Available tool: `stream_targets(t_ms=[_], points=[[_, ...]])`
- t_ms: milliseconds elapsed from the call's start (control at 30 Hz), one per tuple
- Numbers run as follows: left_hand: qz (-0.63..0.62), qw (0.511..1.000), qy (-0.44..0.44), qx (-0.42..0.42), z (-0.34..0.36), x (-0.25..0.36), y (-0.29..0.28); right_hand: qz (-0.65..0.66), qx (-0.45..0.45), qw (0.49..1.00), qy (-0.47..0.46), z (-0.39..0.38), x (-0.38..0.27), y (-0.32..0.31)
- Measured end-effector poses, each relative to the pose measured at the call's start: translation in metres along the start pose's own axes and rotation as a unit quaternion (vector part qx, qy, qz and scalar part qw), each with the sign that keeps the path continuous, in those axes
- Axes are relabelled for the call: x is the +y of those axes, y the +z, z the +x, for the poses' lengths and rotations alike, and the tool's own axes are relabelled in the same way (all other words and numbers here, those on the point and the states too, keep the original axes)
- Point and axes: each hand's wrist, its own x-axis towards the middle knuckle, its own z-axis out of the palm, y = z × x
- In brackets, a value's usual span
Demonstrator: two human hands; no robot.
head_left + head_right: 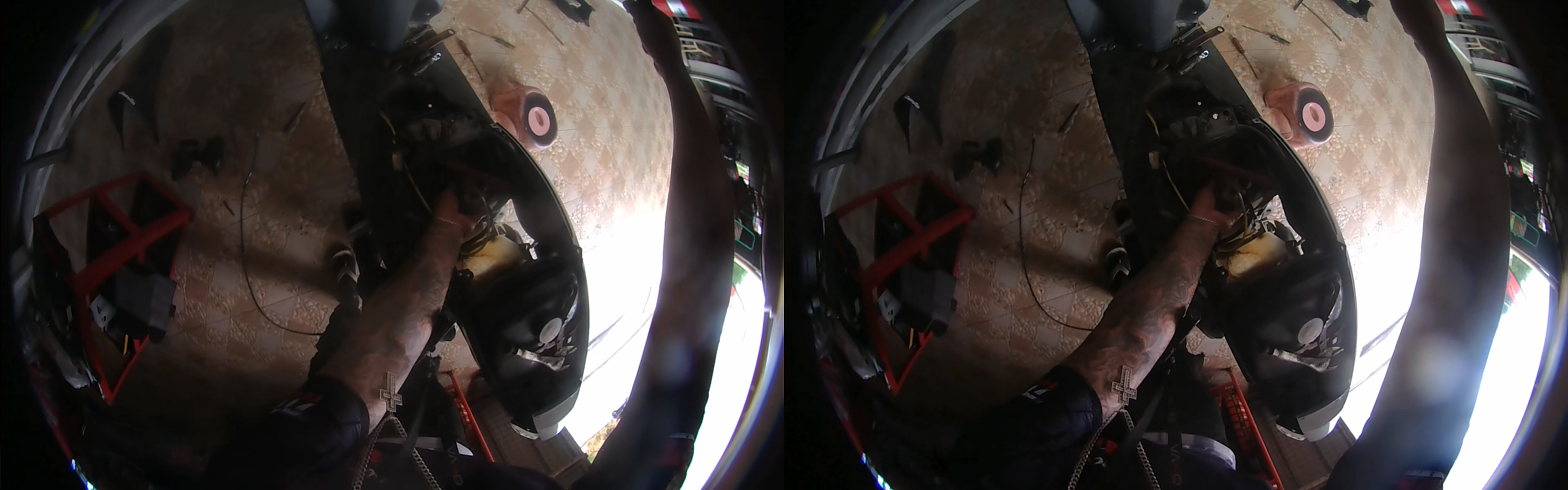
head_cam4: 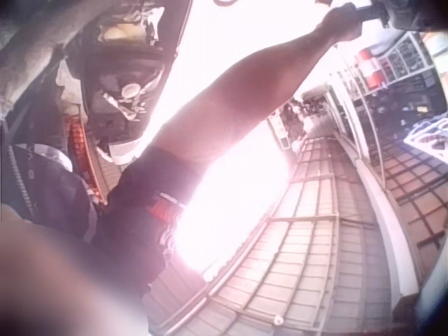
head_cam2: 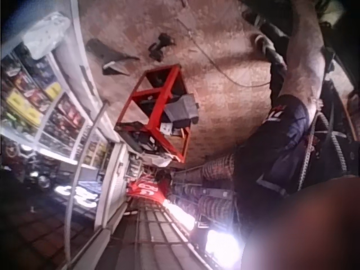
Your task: The person works on a scooter's internal components, manipulating wires and parts under the seat area. They use a screwdriver to adjust or remove fasteners on the scooter's body panel, then walk to retrieve a cloth and return to continue working on the scooter's wiring.
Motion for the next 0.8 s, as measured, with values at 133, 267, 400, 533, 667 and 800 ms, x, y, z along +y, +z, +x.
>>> stream_targets(t_ms=[133, 267, 400, 533, 667, 800], points=[[0.054, 0.998, 0.008, 0.043, 0.01, -0.003, -0.017, 0.025, -0.058, 0.998, 0.019, 0.013, 0.007, -0.002], [0.041, 0.998, 0.009, 0.046, 0.007, -0.003, -0.012, 0.06, -0.082, 0.994, 0.04, 0.019, 0.01, -0.006], [0.07, 0.994, 0.023, 0.075, 0.003, -0.005, -0.007, 0.078, -0.12, 0.989, 0.027, 0.011, 0.006, -0.011], [0.124, 0.99, 0.033, 0.051, 0.001, -0.006, -0.013, 0.083, -0.129, 0.988, 0.005, 0.004, 0.0, -0.016], [0.078, 0.991, 0.038, 0.104, -0.002, -0.004, -0.013, -0.04, -0.008, 0.996, -0.077, 0.001, -0.014, -0.016], [0.142, 0.985, 0.031, 0.094, -0.01, 0.002, -0.006, -0.068, 0.003, 0.997, -0.022, -0.005, -0.024, -0.006]])
